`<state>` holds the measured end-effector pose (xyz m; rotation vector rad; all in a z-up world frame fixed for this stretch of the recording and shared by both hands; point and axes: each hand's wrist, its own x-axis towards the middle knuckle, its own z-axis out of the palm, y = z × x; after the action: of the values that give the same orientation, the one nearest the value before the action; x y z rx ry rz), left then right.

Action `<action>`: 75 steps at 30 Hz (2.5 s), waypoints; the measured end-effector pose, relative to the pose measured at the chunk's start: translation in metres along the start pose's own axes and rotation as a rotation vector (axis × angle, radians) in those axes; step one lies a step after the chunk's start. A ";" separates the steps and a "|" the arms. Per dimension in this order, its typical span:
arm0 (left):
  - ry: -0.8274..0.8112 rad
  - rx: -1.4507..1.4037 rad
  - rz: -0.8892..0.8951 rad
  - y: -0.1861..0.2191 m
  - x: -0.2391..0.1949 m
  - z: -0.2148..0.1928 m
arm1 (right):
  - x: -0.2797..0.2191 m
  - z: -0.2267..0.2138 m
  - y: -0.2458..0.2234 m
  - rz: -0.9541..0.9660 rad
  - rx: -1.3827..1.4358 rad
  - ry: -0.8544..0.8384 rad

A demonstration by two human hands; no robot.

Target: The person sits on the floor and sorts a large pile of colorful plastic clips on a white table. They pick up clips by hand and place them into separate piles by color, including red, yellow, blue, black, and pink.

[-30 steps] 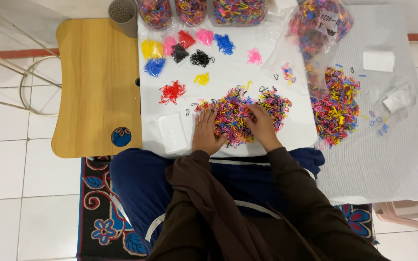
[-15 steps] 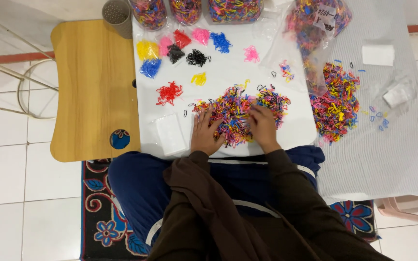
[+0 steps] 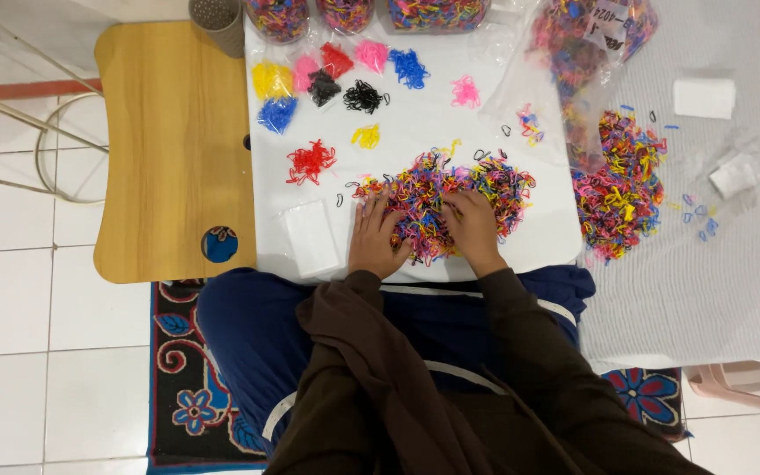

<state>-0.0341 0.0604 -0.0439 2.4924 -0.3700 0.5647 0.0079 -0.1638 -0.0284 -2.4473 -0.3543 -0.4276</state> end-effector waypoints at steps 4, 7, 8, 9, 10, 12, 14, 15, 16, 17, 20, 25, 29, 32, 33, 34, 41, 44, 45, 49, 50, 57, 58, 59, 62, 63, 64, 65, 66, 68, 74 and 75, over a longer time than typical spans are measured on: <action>0.032 -0.011 -0.037 -0.007 -0.007 0.015 | 0.019 -0.005 -0.022 0.157 -0.027 -0.129; 0.088 0.030 0.001 -0.019 -0.016 0.031 | 0.025 -0.005 -0.022 0.105 0.072 -0.092; 0.087 0.051 0.000 -0.021 -0.018 0.034 | 0.027 -0.007 -0.021 0.140 0.149 -0.086; 0.085 0.072 0.000 -0.023 -0.020 0.037 | 0.028 -0.009 -0.020 0.175 0.225 -0.078; 0.082 0.072 0.001 -0.024 -0.019 0.037 | 0.028 -0.013 -0.020 0.177 0.226 -0.079; 0.085 0.079 0.011 -0.023 -0.021 0.037 | 0.028 -0.021 -0.019 0.622 0.438 -0.118; 0.082 0.068 0.012 -0.023 -0.021 0.036 | 0.024 -0.023 -0.017 0.700 0.648 -0.054; 0.085 0.060 0.013 -0.023 -0.019 0.036 | 0.023 -0.024 -0.016 0.765 0.860 0.012; 0.085 0.058 0.014 -0.021 -0.017 0.034 | 0.023 -0.031 -0.019 0.765 0.858 0.014; 0.104 0.055 0.026 -0.019 -0.015 0.031 | 0.022 -0.037 -0.022 0.746 0.885 -0.004; 0.124 0.049 0.040 -0.017 -0.014 0.027 | 0.015 -0.040 -0.015 0.706 0.911 -0.043; 0.126 0.036 0.050 -0.015 -0.013 0.025 | -0.001 -0.042 0.007 0.654 0.846 -0.094; 0.126 0.022 0.056 -0.015 -0.012 0.024 | -0.020 -0.050 0.011 0.547 0.512 -0.211; 0.128 0.022 0.054 -0.015 -0.012 0.024 | -0.039 -0.058 0.000 0.480 0.237 -0.222; 0.133 0.027 0.054 -0.015 -0.012 0.024 | -0.045 -0.062 -0.007 0.459 0.175 -0.188; 0.133 0.026 0.052 -0.014 -0.011 0.023 | -0.054 -0.060 -0.002 0.459 0.174 -0.190; 0.142 0.032 0.055 -0.015 -0.012 0.026 | -0.082 -0.056 0.009 0.429 -0.005 -0.131; 0.147 0.027 0.055 -0.015 -0.012 0.025 | -0.088 -0.038 0.010 0.356 0.004 -0.135; 0.142 0.027 0.055 -0.015 -0.013 0.024 | -0.090 -0.029 0.010 0.329 0.024 -0.138; 0.133 0.001 0.052 -0.015 -0.011 0.023 | -0.086 -0.024 -0.007 0.326 0.088 -0.119; 0.132 0.002 0.053 -0.016 -0.011 0.022 | -0.087 -0.019 -0.003 0.310 0.094 -0.121; 0.113 0.005 0.043 -0.012 -0.011 0.018 | -0.086 0.000 0.021 0.145 0.037 -0.125; 0.113 0.007 0.043 -0.013 -0.012 0.019 | -0.081 -0.005 0.017 0.144 0.038 -0.125; 0.113 0.015 0.044 -0.014 -0.012 0.020 | -0.076 -0.010 0.014 0.179 0.106 -0.135; 0.115 0.032 0.043 -0.015 -0.010 0.022 | -0.063 -0.022 0.011 0.312 0.319 -0.140; 0.114 0.035 0.043 -0.014 -0.010 0.023 | -0.061 -0.027 0.011 0.415 0.461 -0.132; 0.108 0.033 0.043 -0.014 -0.014 0.023 | -0.056 -0.027 0.008 0.420 0.461 -0.133; 0.107 0.035 0.041 -0.015 -0.013 0.024 | -0.045 -0.026 0.005 0.627 0.772 -0.093; 0.106 0.037 0.039 -0.015 -0.012 0.024 | -0.035 -0.026 0.003 0.831 1.084 -0.050; 0.108 0.025 0.036 -0.014 -0.010 0.022 | -0.025 -0.021 0.000 0.840 1.186 -0.059; 0.119 0.002 0.021 -0.009 -0.005 0.012 | 0.039 -0.025 -0.050 0.861 1.467 -0.137; 0.113 -0.003 0.015 -0.007 -0.004 0.010 | 0.052 -0.027 -0.061 0.863 1.533 -0.142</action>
<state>-0.0315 0.0611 -0.0570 2.4435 -0.3467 0.7064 0.0286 -0.1260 0.0443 -0.9221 0.2858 0.3385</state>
